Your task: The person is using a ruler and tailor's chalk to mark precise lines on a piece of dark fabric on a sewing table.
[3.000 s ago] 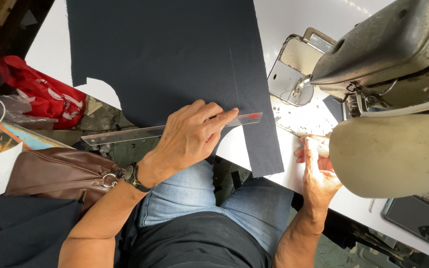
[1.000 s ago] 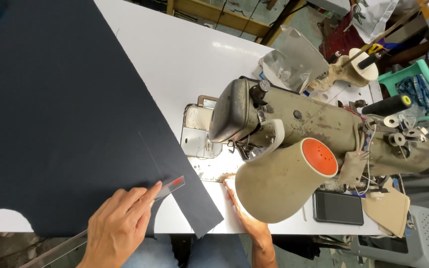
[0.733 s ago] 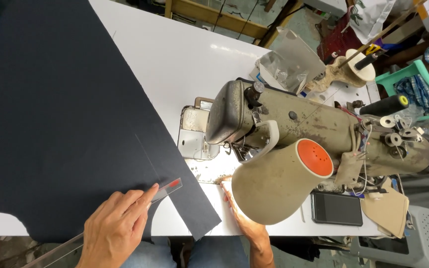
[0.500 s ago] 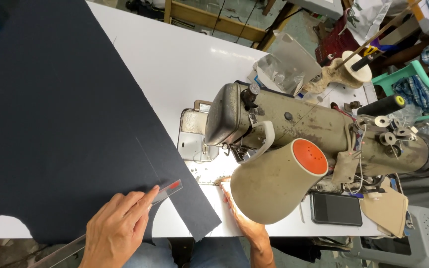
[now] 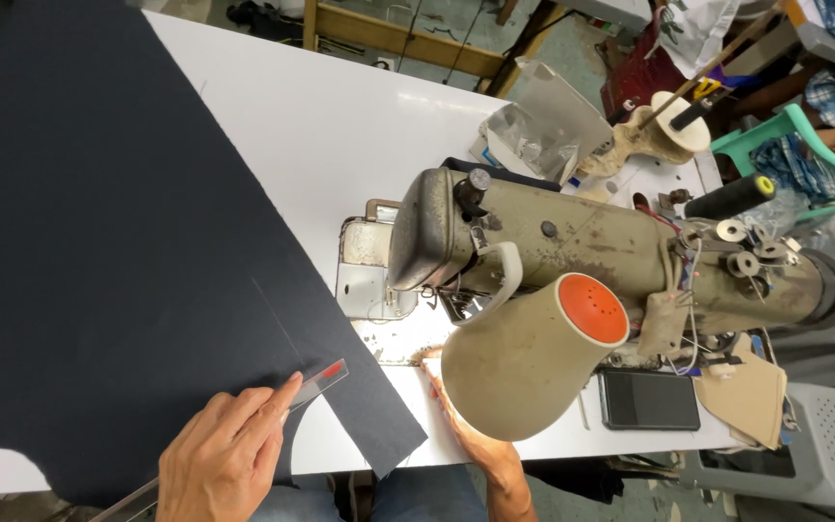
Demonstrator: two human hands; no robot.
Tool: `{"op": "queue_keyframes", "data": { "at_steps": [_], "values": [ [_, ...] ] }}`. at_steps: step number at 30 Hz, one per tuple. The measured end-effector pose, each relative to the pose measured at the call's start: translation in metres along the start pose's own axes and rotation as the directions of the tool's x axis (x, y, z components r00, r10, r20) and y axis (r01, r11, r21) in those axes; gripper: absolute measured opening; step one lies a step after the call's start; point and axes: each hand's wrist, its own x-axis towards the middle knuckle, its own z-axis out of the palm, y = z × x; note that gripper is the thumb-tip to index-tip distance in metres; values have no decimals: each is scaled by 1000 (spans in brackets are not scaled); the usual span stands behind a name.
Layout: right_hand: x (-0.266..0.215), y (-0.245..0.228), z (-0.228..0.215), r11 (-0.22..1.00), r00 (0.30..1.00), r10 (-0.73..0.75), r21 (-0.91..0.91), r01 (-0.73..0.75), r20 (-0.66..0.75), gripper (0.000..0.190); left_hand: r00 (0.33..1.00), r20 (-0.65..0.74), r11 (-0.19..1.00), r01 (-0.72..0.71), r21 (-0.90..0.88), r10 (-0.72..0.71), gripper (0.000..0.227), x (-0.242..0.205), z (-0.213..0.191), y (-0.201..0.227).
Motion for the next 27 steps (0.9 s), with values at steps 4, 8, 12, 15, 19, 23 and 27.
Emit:
{"op": "queue_keyframes", "data": {
  "at_steps": [4, 8, 12, 15, 19, 23, 27],
  "values": [
    [-12, -33, -14, 1000, 1000, 11, -26, -10, 26, 81, 999, -29, 999, 22, 24, -22, 42, 7, 1, 1],
    [-30, -66, -40, 1000, 999, -2, -22, 3, 50, 81, 999, -14, 998, 44, 46, -43, 52, -1, 6, 0],
    [-17, -91, -59, 999, 997, 24, -37, -21, 69, 81, 998, -57, 996, 32, 77, -28, 52, 3, 7, -1],
    [-13, -121, -69, 999, 997, 29, -46, -26, 74, 81, 1000, -7, 1000, 9, 22, -9, 49, -1, 8, -2],
    [1, -154, -62, 997, 996, 47, -57, -43, 76, 81, 999, -47, 997, 25, 69, -22, 53, -2, 9, -1],
    [17, -153, -51, 995, 995, 67, -76, -61, 73, 81, 998, -51, 997, 43, 60, -40, 55, -4, 11, -2],
    [33, -149, -35, 990, 993, 98, -109, -90, 71, 81, 996, -88, 997, 35, 74, -28, 53, 2, 11, -4]
  ]
}}
